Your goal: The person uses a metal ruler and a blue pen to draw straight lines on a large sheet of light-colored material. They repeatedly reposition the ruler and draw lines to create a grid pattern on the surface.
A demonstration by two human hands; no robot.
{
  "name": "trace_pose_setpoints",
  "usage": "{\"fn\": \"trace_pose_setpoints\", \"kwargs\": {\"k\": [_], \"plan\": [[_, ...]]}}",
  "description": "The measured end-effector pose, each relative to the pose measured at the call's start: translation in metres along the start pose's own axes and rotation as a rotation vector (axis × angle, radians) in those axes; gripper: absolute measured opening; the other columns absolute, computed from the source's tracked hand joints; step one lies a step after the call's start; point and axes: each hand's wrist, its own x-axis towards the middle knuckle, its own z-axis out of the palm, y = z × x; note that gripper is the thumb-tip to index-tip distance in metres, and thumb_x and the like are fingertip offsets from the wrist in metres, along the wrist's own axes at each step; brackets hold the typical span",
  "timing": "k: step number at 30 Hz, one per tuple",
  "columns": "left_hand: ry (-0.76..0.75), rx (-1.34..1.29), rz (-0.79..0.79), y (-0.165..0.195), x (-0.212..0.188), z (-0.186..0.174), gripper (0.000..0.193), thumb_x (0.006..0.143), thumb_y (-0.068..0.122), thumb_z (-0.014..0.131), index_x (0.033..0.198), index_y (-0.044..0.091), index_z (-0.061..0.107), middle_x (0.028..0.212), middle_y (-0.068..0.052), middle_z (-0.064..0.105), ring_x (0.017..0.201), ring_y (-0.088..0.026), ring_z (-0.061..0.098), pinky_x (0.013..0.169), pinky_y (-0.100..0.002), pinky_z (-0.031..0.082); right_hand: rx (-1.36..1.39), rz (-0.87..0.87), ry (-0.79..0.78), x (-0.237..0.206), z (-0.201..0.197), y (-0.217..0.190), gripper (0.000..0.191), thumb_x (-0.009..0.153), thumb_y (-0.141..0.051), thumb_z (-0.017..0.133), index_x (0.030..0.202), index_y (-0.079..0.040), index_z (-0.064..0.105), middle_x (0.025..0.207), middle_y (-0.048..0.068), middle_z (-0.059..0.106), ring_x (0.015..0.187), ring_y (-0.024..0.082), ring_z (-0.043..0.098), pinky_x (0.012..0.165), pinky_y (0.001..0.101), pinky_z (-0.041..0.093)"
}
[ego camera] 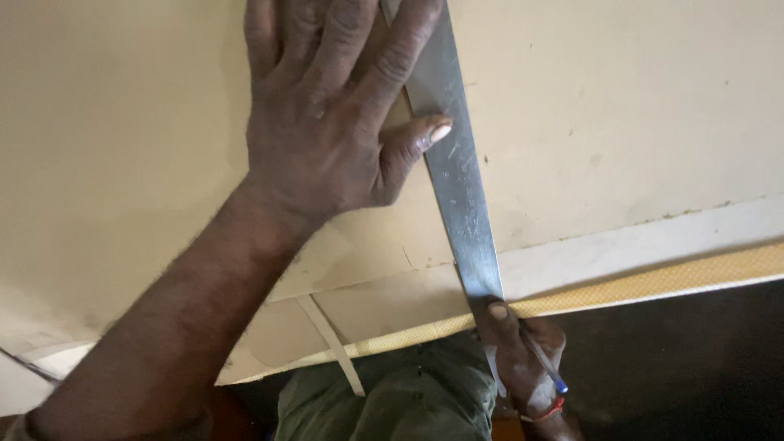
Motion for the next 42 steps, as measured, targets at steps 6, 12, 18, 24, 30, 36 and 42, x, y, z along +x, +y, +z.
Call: {"fn": "trace_pose_setpoints", "kwargs": {"k": [6,12,18,24,30,36,42], "plan": [[0.184,-0.020,0.087,-0.005,-0.003,0.005,0.079,0.106,0.074,0.031,0.166,0.022,0.036,0.168,-0.015,0.020,0.155,-0.036,0.013,0.123,-0.063,-0.001,-0.012,-0.004,0.021,0.002,0.000,0.002,0.028,0.093,-0.026,0.071,0.092,0.002,0.077,0.068,0.008,0.074,0.061,0.014,0.069,0.053,0.0307,0.054],[0.150,-0.112,0.077,-0.007,-0.005,0.001,0.076,0.107,0.072,0.036,0.164,0.021,0.037,0.169,-0.014,0.022,0.157,-0.032,0.016,0.125,-0.063,0.002,0.119,0.044,-0.004,0.004,0.001,0.004,0.029,0.094,-0.024,0.069,0.098,0.004,0.075,0.076,0.012,0.075,0.064,0.018,0.070,0.054,0.0341,0.057],[0.225,-0.053,0.123,-0.012,-0.002,0.000,0.075,0.108,0.073,0.034,0.165,0.024,0.035,0.169,-0.011,0.020,0.158,-0.030,0.015,0.128,-0.061,0.003,0.018,0.119,0.016,0.006,-0.001,0.006,0.033,0.097,-0.024,0.064,0.091,0.007,0.075,0.071,0.018,0.075,0.062,0.020,0.071,0.053,0.0349,0.055],[0.194,-0.060,0.122,-0.014,-0.002,0.002,0.076,0.108,0.074,0.030,0.166,0.025,0.029,0.170,-0.010,0.017,0.158,-0.028,0.013,0.128,-0.061,0.002,0.017,0.106,0.053,0.008,0.002,0.003,0.039,0.096,-0.027,0.065,0.084,0.009,0.074,0.066,0.018,0.073,0.058,0.022,0.070,0.049,0.0358,0.056],[0.210,-0.043,0.131,-0.014,-0.004,0.001,0.077,0.108,0.074,0.030,0.166,0.023,0.027,0.171,-0.011,0.016,0.158,-0.029,0.012,0.129,-0.060,0.001,-0.082,0.057,0.068,0.006,0.007,-0.006,0.048,0.099,-0.036,0.061,0.085,0.008,0.074,0.060,0.019,0.069,0.054,0.023,0.067,0.048,0.0357,0.052],[0.246,0.014,0.142,-0.016,-0.004,0.005,0.076,0.111,0.073,0.032,0.167,0.023,0.026,0.171,-0.011,0.015,0.159,-0.029,0.012,0.130,-0.059,0.003,-0.068,0.055,0.083,0.008,0.009,-0.005,0.051,0.099,-0.040,0.059,0.086,0.007,0.073,0.060,0.017,0.069,0.051,0.023,0.068,0.047,0.0375,0.054],[0.276,0.020,0.137,-0.015,-0.007,0.008,0.078,0.112,0.074,0.036,0.168,0.021,0.024,0.172,-0.010,0.012,0.160,-0.029,0.010,0.131,-0.059,0.003,-0.016,0.026,0.053,0.009,0.009,-0.006,0.046,0.099,-0.038,0.058,0.091,0.006,0.072,0.063,0.015,0.068,0.052,0.022,0.066,0.049,0.0370,0.055]]}}
